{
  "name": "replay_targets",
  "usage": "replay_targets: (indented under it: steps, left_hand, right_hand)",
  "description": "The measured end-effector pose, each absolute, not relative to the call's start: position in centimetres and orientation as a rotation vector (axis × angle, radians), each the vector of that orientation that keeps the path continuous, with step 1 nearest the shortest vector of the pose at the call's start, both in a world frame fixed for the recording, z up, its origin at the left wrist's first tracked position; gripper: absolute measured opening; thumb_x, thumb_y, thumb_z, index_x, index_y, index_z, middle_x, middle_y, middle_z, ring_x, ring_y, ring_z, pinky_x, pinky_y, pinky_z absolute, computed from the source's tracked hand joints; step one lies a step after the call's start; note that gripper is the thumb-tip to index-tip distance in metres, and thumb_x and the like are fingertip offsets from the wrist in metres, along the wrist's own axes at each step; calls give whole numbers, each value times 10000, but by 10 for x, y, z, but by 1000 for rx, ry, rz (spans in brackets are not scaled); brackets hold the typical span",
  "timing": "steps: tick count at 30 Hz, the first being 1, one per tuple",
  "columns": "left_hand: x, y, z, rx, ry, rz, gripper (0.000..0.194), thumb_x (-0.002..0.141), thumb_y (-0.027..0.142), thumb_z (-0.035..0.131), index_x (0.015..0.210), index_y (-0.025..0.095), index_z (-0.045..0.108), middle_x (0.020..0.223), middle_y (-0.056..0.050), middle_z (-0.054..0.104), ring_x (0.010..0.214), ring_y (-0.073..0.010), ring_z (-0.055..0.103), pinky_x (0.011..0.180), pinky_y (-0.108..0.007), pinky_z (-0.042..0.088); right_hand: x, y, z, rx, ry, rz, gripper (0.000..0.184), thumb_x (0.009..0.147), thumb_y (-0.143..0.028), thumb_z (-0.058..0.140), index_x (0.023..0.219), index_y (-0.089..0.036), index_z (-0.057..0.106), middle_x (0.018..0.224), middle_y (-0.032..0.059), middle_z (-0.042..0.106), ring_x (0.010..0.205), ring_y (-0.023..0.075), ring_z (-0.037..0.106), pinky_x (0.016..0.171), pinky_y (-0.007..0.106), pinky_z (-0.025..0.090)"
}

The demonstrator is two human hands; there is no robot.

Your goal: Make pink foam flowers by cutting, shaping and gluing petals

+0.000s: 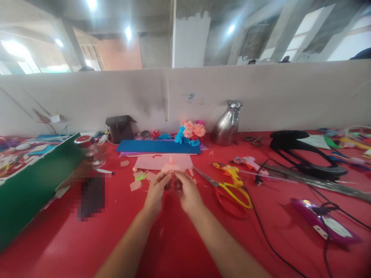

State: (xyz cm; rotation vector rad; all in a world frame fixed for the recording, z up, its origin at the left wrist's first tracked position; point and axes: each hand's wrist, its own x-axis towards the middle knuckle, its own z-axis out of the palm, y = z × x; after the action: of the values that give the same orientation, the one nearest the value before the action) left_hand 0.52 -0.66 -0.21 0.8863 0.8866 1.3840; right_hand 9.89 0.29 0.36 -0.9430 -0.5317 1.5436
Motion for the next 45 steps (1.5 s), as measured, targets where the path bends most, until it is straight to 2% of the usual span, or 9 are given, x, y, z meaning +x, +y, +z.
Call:
replay_targets:
  steps: [12,17,23,28,37,45]
  left_hand:
    - [9,-8,0,1038,1030,1376,188,773,333,584,716,155,568,563,40,467,517,-72,383,502,-207,293]
    - [8,-7,-2,1014,1006,1364,175,761,326,592,722,155,586,556,41,465,503,-70,375,494,-212,279]
    - [6,-7,-3,930,946,1356,182,752,337,615,729,157,593,553,34,486,498,-69,385,496,-213,274]
    - [8,-8,-2,946,942,1333,178,759,333,608,751,156,610,568,29,495,500,-66,384,495,-209,269]
    - [10,-8,-1,939,955,1339,201,744,352,619,730,152,604,558,29,477,511,-74,387,496,-208,281]
    - [10,-9,-2,948,980,1327,239,731,366,626,843,156,641,576,33,496,505,-73,391,498,-211,282]
  right_hand:
    - [98,2,5,-962,-712,1370,239,605,-339,717,676,-190,543,544,-74,463,460,62,350,446,213,251]
    - [98,0,6,-980,-794,1281,208,621,-322,694,731,-199,569,654,-47,545,500,78,390,476,236,278]
    - [98,-1,7,-957,-804,1293,133,651,-290,639,705,-207,550,583,-60,485,485,82,361,468,232,264]
    - [96,0,8,-945,-776,1311,178,646,-290,638,637,-208,481,547,-64,472,469,83,371,446,224,269]
    - [96,0,11,-972,-810,1255,160,630,-296,648,660,-207,518,541,-63,483,459,88,411,429,226,306]
    - [95,-3,18,-1009,-843,1205,113,659,-273,609,648,-225,508,475,-75,461,404,92,400,405,235,317]
